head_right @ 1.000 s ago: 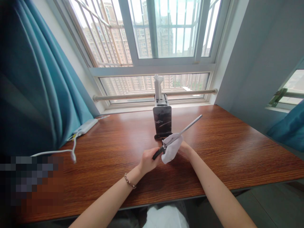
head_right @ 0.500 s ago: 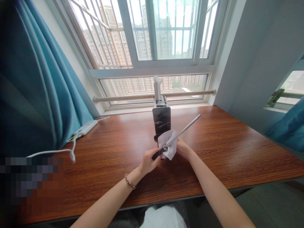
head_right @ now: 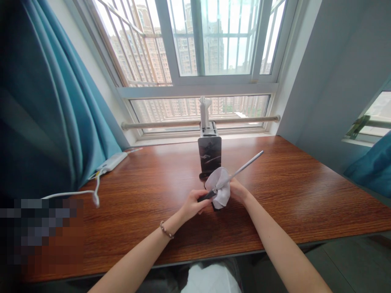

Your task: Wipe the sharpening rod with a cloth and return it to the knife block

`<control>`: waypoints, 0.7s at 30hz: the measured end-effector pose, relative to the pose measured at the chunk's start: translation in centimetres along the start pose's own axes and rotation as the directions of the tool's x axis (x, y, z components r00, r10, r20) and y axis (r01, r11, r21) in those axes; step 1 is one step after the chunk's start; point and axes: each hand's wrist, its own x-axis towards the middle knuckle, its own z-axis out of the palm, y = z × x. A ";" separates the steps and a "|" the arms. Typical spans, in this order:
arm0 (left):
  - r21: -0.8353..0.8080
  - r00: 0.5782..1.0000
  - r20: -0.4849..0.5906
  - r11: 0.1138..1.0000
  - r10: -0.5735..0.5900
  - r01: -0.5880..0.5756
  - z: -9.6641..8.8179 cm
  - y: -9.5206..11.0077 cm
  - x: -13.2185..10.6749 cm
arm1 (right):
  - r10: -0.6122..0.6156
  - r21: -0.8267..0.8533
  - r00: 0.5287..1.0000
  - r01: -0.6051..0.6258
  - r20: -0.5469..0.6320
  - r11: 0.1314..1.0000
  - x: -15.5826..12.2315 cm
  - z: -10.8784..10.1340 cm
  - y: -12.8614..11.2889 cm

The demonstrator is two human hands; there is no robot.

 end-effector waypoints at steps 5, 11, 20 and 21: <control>-0.498 0.965 0.195 0.829 -0.178 0.253 -0.4 -0.3 0.6 | 0.014 0.007 1.000 -0.014 0.017 1.000 -0.1 0.5 -0.1; -0.603 0.948 0.267 0.737 -0.175 0.306 -1.0 -0.6 0.9 | 0.022 0.022 0.999 -0.022 0.033 0.999 -0.2 1.1 -0.2; -0.470 0.967 0.245 0.865 -0.062 0.174 -0.8 -1.1 1.4 | 0.006 0.057 0.997 -0.010 0.076 0.998 -0.7 1.7 -1.2; -0.455 0.973 0.227 0.879 -0.037 0.139 -0.7 -1.2 1.4 | 0.006 0.064 0.997 -0.011 0.073 0.998 -0.7 1.7 -1.3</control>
